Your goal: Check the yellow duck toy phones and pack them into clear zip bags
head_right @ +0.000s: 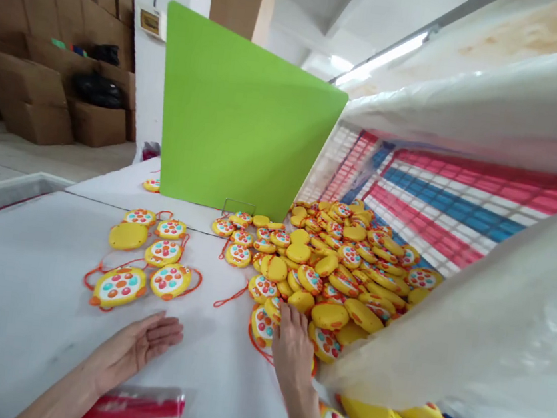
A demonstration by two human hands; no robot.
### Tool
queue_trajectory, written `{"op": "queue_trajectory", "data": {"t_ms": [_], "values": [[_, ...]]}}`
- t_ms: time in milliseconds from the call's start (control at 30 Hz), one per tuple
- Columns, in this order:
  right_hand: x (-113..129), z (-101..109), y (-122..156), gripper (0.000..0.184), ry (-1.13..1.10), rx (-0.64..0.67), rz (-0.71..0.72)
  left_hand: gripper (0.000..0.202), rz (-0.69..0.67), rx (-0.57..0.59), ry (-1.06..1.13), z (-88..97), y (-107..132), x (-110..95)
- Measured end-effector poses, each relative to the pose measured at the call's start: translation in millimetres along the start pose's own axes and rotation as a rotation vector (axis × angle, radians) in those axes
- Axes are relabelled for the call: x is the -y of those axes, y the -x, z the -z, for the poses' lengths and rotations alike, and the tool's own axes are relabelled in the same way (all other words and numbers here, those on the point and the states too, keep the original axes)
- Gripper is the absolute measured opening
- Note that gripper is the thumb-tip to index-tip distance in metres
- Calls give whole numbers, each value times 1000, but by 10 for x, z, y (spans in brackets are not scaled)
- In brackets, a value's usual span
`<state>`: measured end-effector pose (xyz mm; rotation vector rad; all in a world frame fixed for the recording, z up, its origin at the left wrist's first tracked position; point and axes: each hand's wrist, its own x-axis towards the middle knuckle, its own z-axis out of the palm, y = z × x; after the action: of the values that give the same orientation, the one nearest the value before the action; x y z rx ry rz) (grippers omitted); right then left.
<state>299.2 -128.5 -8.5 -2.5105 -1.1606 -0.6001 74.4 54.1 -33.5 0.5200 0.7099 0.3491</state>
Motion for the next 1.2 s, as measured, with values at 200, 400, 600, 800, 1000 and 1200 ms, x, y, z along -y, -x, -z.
{"op": "queue_trajectory", "data": {"t_ms": [200, 400, 600, 800, 1000, 1200], "values": [[689, 61, 378, 40, -429, -71, 223, 39, 62, 243, -146, -139, 150, 65], [1167, -155, 803, 35, -938, -105, -22, 40, -87, 271, -245, -160, 198, 115], [1243, -83, 741, 52, -1476, 303, -494, 41, -178, 282, -342, -207, 232, 188], [1275, -53, 694, 42, -1533, 272, -433, 31, -356, 287, -600, -228, 286, 164], [1253, -27, 653, 39, -1509, 253, -508, 40, -346, 392, -741, -298, 386, 137], [1315, 0, 683, 33, -1485, 218, -514, 55, -359, 357, -927, -249, 385, 177]]}}
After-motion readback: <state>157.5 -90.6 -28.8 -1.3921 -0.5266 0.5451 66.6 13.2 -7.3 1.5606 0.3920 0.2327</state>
